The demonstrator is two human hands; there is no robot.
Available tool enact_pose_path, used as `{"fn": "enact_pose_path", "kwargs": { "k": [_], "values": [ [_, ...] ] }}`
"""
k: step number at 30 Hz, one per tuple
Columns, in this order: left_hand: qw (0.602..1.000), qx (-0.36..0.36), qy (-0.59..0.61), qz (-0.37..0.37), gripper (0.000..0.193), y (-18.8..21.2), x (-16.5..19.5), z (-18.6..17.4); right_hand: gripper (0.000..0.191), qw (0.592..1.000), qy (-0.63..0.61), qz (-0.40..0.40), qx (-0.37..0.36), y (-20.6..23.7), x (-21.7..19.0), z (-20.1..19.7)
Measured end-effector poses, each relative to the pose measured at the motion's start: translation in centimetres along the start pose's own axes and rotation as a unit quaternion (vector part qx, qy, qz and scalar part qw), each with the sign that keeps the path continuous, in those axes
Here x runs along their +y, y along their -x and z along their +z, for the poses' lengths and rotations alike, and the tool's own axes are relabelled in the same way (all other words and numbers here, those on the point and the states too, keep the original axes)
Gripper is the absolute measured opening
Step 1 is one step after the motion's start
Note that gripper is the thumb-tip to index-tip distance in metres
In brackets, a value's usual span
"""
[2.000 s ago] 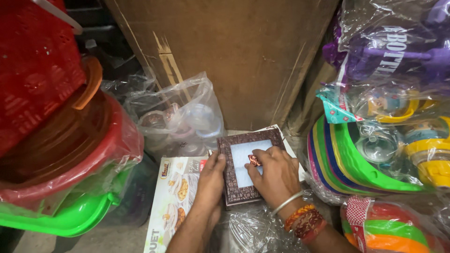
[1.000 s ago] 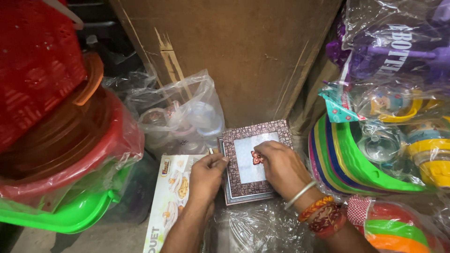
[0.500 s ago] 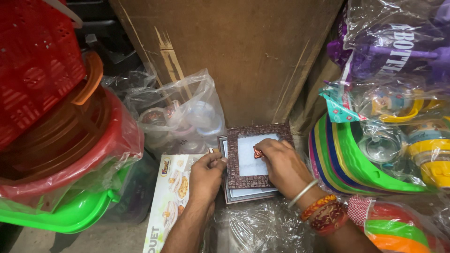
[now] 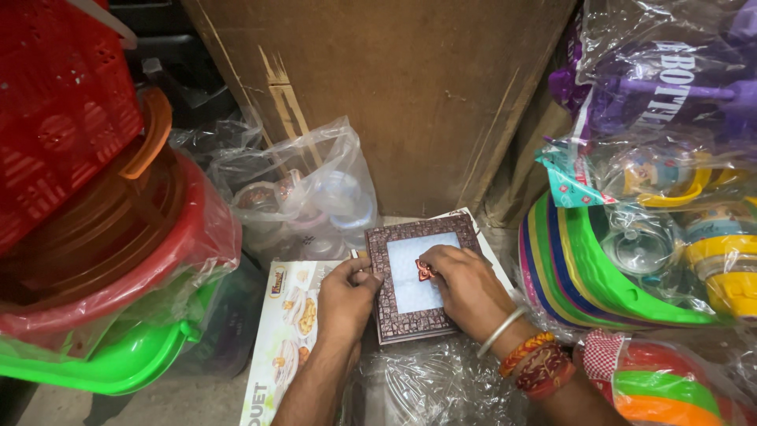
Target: The person assembles a square tray by placing a white plastic insert into a dark base, then adds a decorative lid with a central emblem. The person then places the assembled tray into a clear plastic bag and seals it.
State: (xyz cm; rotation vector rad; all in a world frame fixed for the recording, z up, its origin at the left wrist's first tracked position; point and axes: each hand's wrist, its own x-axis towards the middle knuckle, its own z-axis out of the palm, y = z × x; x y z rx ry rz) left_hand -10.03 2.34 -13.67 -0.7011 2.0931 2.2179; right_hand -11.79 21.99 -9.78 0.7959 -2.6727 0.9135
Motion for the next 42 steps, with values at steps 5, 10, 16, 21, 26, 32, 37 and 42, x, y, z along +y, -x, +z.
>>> {"fn": "enact_pose_path", "kwargs": {
  "k": [5, 10, 16, 21, 26, 32, 37, 42],
  "values": [
    [1.000, 0.003, -0.022, 0.012, 0.038, 0.1, 0.1, 0.1, 0.028, 1.000, -0.002, 0.000, -0.022, -0.1, 0.3, -0.2],
    [0.999, 0.014, -0.047, 0.013, 0.038, 0.5, 0.3, 0.2, 0.029, 1.000, 0.018, -0.002, -0.011, -0.1, 0.0, -0.1],
    [0.991, 0.049, -0.122, 0.012, 0.035, 1.0, 0.6, 0.4, 0.028, 0.999, 0.032, 0.009, 0.011, 0.3, -0.3, 0.1],
    [0.973, 0.080, -0.210, 0.056, 0.032, 0.9, 0.7, 0.3, 0.040, 1.000, 0.007, -0.028, 0.003, 0.2, 0.3, -0.4],
    [0.974, 0.053, -0.217, 0.030, 0.035, 0.7, 1.0, 0.1, 0.045, 0.995, 0.075, 0.054, -0.032, 0.1, 0.9, -1.9],
    [0.983, 0.051, -0.177, 0.021, 0.032, 1.1, 1.3, 0.1, 0.067, 0.981, 0.117, 0.146, -0.045, -0.1, 1.0, -2.9],
    [0.985, 0.049, -0.163, 0.027, 0.029, 1.2, 1.4, 0.2, 0.062, 0.972, 0.101, 0.208, -0.042, 0.0, 1.4, -3.0],
    [0.972, 0.061, -0.225, 0.014, 0.032, 1.0, 1.1, 0.2, 0.051, 0.943, 0.132, 0.298, -0.061, 0.2, 2.9, -3.0]
  ]
}}
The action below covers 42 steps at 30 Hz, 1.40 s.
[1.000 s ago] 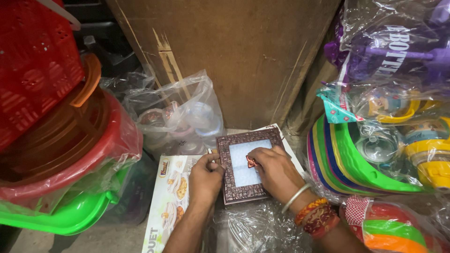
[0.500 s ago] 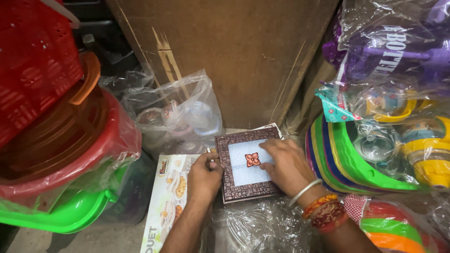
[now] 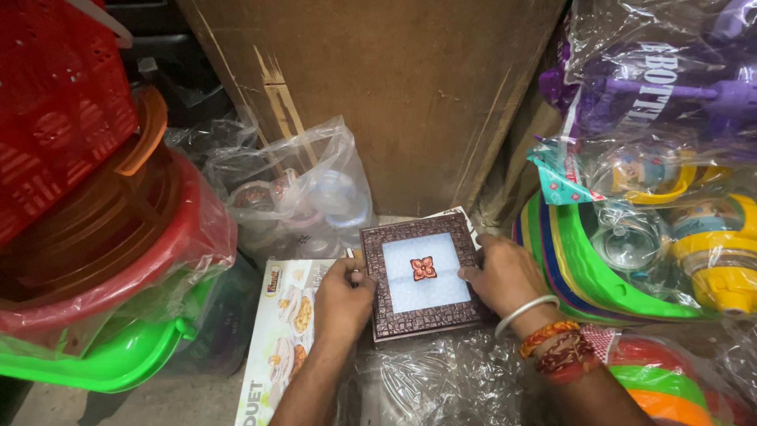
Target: The person assembles a square tray by placing a white plastic insert into a dark base, then adds a decorative lid with a central emblem. The person then places the assembled tray into a clear plastic bag and seals it.
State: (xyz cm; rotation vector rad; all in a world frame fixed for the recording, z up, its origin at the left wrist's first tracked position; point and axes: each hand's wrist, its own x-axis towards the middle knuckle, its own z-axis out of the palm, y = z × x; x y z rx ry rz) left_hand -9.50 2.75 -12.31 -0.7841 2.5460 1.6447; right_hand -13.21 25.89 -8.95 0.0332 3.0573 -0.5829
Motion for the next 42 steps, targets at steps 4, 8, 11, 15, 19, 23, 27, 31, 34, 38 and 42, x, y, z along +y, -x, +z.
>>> {"fn": "enact_pose_path", "kwargs": {
  "k": [4, 8, 11, 15, 19, 23, 27, 31, 34, 38, 42],
  "values": [
    [0.997, 0.033, -0.011, 0.076, 0.038, -0.5, -0.9, 0.4, 0.053, 0.998, -0.052, -0.023, 0.028, -0.6, 1.1, 0.7],
    [0.986, 0.059, -0.048, 0.147, 0.039, -1.1, -1.9, 0.9, 0.055, 0.995, -0.097, 0.024, 0.009, -0.7, 1.3, 1.0],
    [0.981, 0.066, -0.067, 0.167, 0.039, -1.3, -2.2, 0.9, 0.053, 0.998, -0.051, 0.010, 0.023, -0.1, 0.8, 1.0],
    [0.986, 0.056, -0.082, 0.134, 0.040, -1.2, -2.0, 0.5, 0.051, 0.999, -0.038, -0.001, 0.027, 0.7, -0.2, 0.7],
    [0.990, 0.036, -0.087, 0.102, 0.041, -1.2, -1.6, 0.1, 0.051, 0.997, -0.059, 0.039, -0.004, 0.8, -0.5, 0.5],
    [0.987, 0.038, -0.067, 0.138, 0.045, -0.9, -1.7, 0.5, 0.053, 0.995, -0.088, 0.049, -0.022, 0.4, -0.2, 1.4],
    [0.986, 0.033, -0.032, 0.159, 0.055, -0.5, -2.1, 1.5, 0.060, 0.984, -0.162, 0.070, -0.020, -0.5, 1.0, 3.2],
    [0.995, -0.033, 0.040, 0.085, 0.052, 0.0, -1.9, 2.1, 0.062, 0.955, -0.266, 0.117, -0.066, -1.2, 2.3, 4.3],
    [0.998, -0.038, 0.029, 0.046, 0.051, 0.4, -1.4, 1.8, 0.059, 0.917, -0.365, 0.127, -0.104, -1.1, 2.4, 4.0],
    [0.986, -0.079, 0.145, -0.001, 0.054, 0.8, -0.2, 0.4, 0.048, 0.842, -0.482, 0.207, -0.128, -0.6, 1.6, 1.9],
    [0.954, -0.107, 0.265, -0.086, 0.052, 0.9, 1.4, -1.1, 0.031, 0.782, -0.544, 0.266, -0.150, -0.1, 0.6, -0.1]
  ]
}}
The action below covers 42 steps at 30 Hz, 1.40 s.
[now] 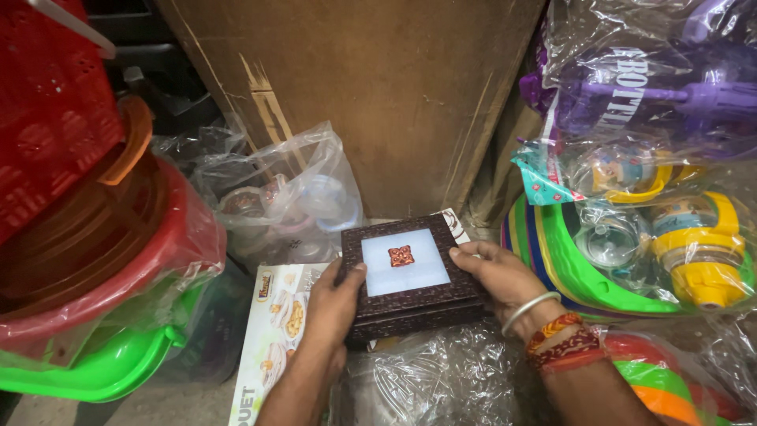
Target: The person assembles a square tray by placing a white plastic insert into a dark base, then adds a decorative lid with a central emblem. The person then places the assembled tray into a clear plastic bag and seals it.
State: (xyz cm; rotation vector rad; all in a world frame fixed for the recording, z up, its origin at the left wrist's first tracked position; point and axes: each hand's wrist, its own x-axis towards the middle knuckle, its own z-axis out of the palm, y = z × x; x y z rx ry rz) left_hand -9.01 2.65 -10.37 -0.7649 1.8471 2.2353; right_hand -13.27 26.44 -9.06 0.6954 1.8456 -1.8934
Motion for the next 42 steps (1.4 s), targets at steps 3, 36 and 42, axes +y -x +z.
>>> {"fn": "enact_pose_path", "kwargs": {
  "k": [3, 36, 42],
  "values": [
    [0.995, 0.005, 0.076, -0.061, 0.054, 0.3, 1.2, -0.2, 0.020, 0.996, -0.075, -0.009, -0.050, 0.4, -0.1, 0.3],
    [0.974, -0.031, 0.129, -0.184, 0.067, 1.1, 3.2, -0.7, 0.045, 0.954, -0.229, -0.128, -0.145, 0.8, -0.8, 1.2],
    [0.988, -0.096, 0.120, -0.009, 0.064, 0.7, 2.2, -0.3, 0.059, 0.983, -0.091, -0.141, -0.074, 0.9, -1.1, 1.5]
  ]
}}
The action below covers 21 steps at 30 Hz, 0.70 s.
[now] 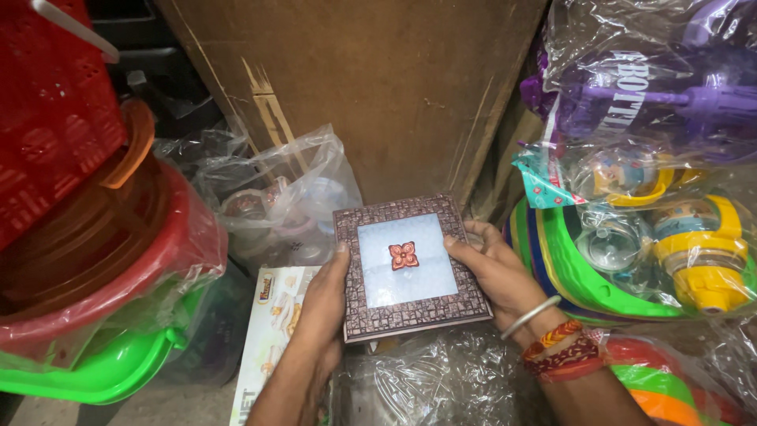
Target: The person assembles a square tray by placing a white plastic insert into a dark base, then adds a decorative lid with a central emblem. The person then places the assembled tray into a clear plastic bag and seals it.
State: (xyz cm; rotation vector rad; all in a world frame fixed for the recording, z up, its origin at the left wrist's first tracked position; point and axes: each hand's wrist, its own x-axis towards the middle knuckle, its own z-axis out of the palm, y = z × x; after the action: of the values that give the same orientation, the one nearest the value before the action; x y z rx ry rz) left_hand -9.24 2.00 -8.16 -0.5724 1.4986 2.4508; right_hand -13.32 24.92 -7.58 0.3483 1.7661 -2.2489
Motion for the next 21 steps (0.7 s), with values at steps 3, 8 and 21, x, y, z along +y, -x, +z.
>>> {"fn": "enact_pose_path", "kwargs": {
  "k": [3, 8, 21],
  "values": [
    [0.999, -0.027, 0.037, 0.019, 0.063, 0.4, 0.1, 0.2, 0.064, 0.999, -0.019, 0.003, -0.025, 0.2, -0.2, 0.0],
    [0.985, -0.035, 0.125, -0.115, 0.071, 1.5, 0.5, 0.5, 0.064, 0.999, 0.031, -0.015, -0.018, -0.1, -0.2, -0.4],
    [0.991, 0.027, 0.125, -0.049, 0.061, 0.2, -1.6, 0.6, 0.050, 0.697, 0.531, -0.481, 0.014, 2.7, -1.1, 2.3]
  ]
}}
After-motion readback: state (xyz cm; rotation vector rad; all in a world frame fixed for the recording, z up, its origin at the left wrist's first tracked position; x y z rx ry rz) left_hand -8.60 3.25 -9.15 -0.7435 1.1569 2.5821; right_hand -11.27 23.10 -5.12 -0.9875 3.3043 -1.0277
